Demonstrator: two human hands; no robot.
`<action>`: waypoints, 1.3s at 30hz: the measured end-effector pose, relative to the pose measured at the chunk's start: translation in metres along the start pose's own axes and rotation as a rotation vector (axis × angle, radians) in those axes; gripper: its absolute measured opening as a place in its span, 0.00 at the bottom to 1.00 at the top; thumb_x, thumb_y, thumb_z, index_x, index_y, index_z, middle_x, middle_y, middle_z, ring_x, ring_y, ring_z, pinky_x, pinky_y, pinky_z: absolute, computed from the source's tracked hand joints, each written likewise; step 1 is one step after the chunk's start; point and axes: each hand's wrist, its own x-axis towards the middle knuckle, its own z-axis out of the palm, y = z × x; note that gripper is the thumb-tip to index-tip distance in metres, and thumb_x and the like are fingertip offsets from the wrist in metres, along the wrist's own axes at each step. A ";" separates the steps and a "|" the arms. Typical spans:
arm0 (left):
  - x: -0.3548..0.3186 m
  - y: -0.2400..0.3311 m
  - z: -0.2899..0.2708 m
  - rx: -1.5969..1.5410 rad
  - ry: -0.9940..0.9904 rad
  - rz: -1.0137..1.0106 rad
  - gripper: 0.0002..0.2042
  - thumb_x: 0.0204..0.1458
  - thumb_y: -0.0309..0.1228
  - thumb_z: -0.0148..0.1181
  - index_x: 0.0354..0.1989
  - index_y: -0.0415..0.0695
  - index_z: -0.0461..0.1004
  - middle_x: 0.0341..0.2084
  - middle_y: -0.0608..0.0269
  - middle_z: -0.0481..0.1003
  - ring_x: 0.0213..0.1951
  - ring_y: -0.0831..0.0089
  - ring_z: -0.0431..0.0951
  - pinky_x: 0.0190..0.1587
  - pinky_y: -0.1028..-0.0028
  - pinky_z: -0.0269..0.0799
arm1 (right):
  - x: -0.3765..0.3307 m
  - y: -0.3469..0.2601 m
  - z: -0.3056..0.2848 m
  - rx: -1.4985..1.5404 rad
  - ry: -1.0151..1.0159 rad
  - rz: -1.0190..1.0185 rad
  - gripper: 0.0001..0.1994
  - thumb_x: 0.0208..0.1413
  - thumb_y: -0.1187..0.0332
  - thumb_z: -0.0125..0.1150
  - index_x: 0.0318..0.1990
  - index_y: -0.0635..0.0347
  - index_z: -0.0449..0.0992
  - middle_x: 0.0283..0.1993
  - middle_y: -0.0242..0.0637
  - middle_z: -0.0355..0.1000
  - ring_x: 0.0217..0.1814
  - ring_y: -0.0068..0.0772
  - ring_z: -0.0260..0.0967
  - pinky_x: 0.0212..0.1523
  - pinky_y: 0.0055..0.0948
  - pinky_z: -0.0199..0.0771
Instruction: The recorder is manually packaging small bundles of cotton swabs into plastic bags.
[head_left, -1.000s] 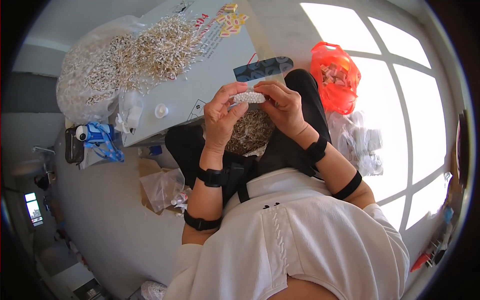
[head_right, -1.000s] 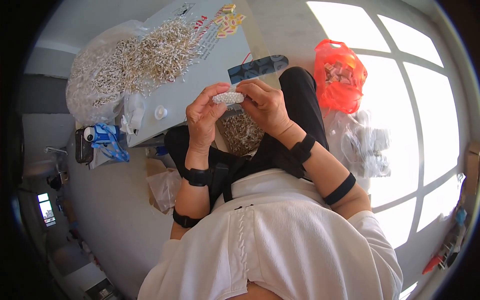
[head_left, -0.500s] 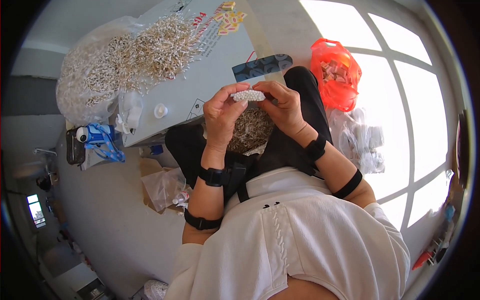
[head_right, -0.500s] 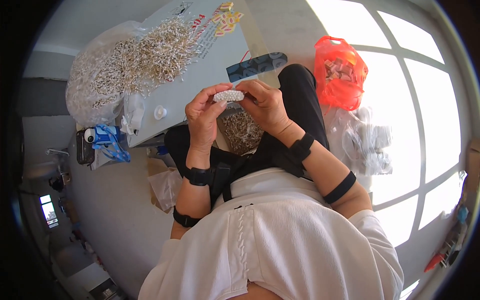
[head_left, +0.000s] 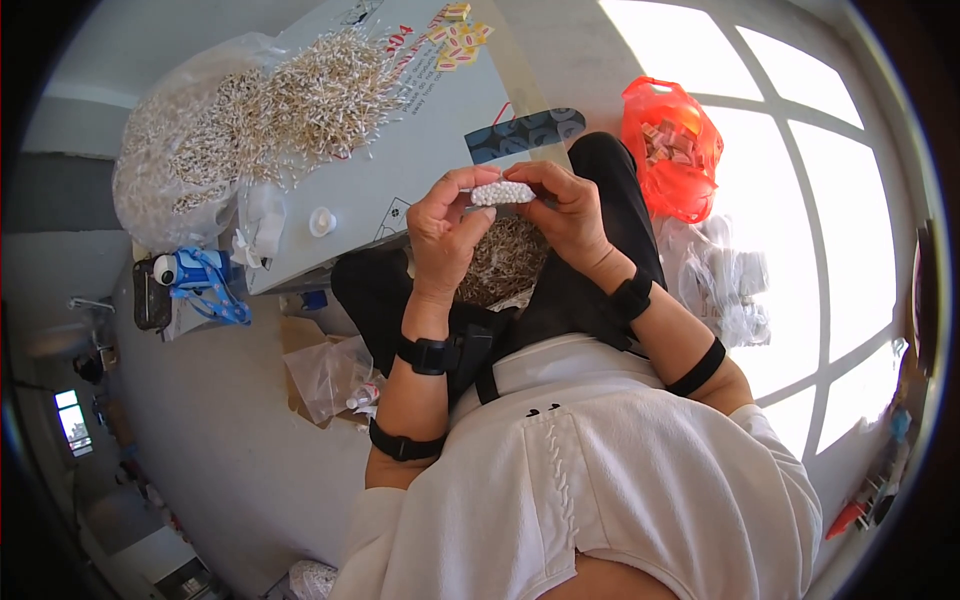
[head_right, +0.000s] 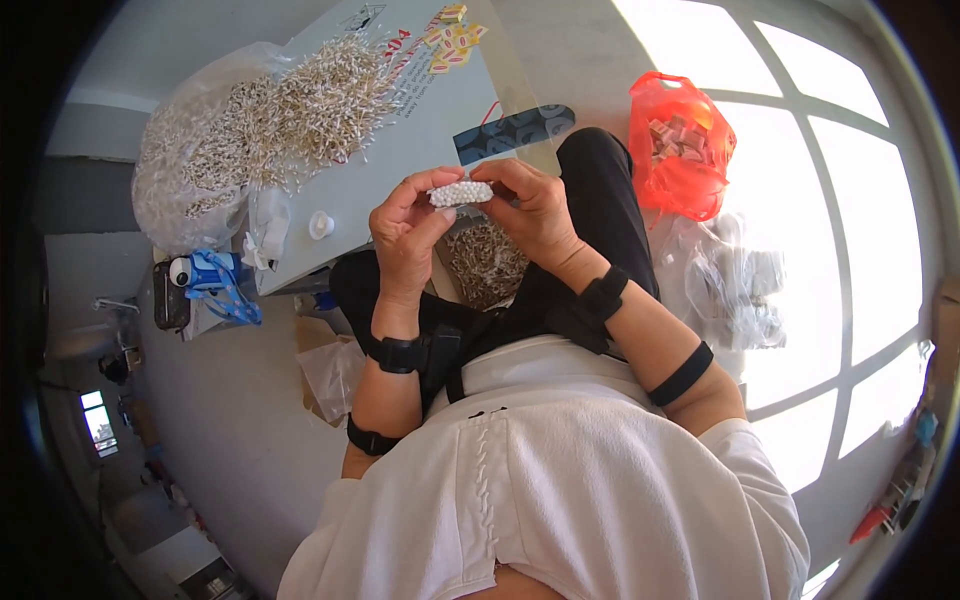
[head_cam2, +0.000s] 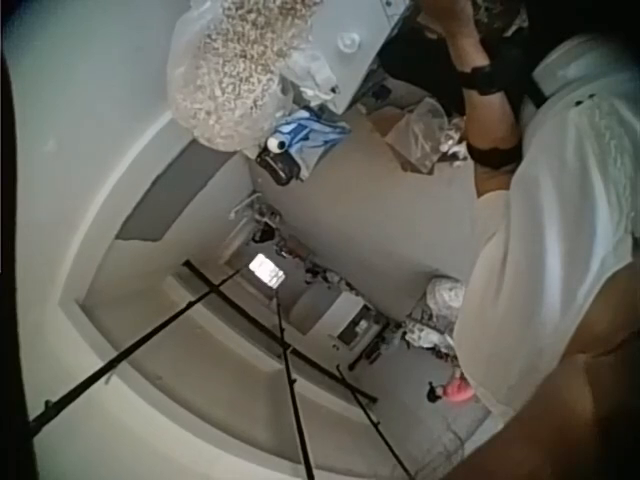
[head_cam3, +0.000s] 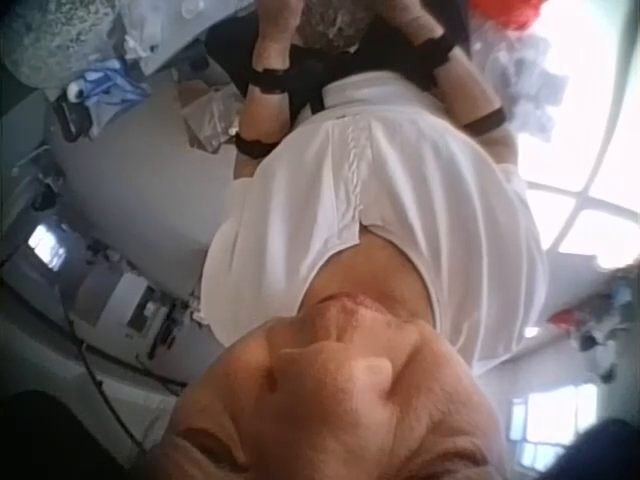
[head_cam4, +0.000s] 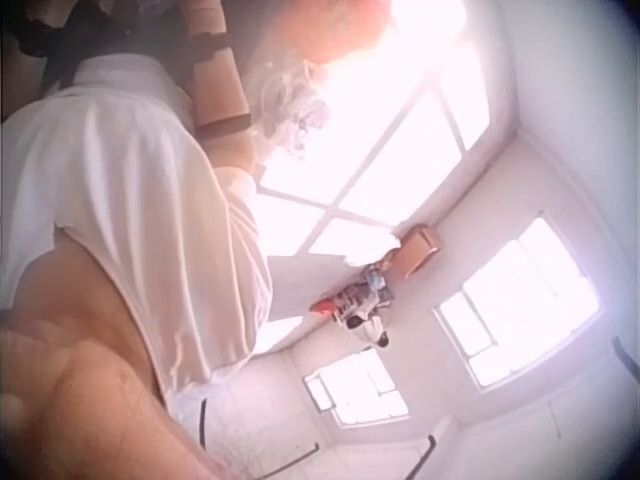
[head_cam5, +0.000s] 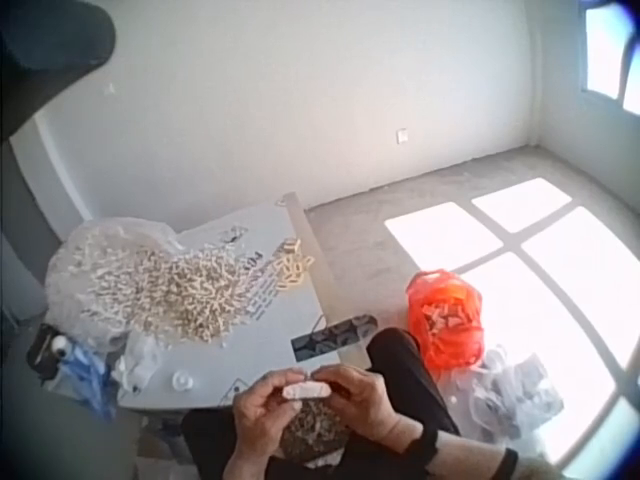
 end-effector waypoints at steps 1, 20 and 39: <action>0.000 0.000 0.000 0.013 0.002 -0.007 0.15 0.43 0.12 0.54 0.41 0.35 0.74 0.41 0.59 0.75 0.43 0.76 0.75 0.48 0.77 0.71 | 0.000 0.001 0.000 0.025 -0.012 0.016 0.14 0.46 0.84 0.61 0.42 0.65 0.74 0.43 0.34 0.74 0.45 0.22 0.71 0.47 0.21 0.70; 0.006 0.005 -0.009 0.264 -0.037 0.020 0.13 0.42 0.18 0.65 0.38 0.41 0.77 0.34 0.67 0.77 0.35 0.81 0.75 0.38 0.81 0.72 | 0.000 0.000 0.003 0.399 -0.061 0.181 0.12 0.49 0.83 0.61 0.43 0.67 0.74 0.39 0.31 0.74 0.41 0.17 0.70 0.43 0.19 0.72; 0.010 0.005 -0.005 0.410 -0.073 0.111 0.15 0.37 0.19 0.68 0.36 0.43 0.78 0.34 0.69 0.74 0.34 0.80 0.73 0.36 0.81 0.69 | 0.000 -0.002 0.003 0.430 -0.048 0.198 0.10 0.50 0.82 0.60 0.42 0.68 0.74 0.38 0.30 0.74 0.40 0.17 0.70 0.43 0.19 0.73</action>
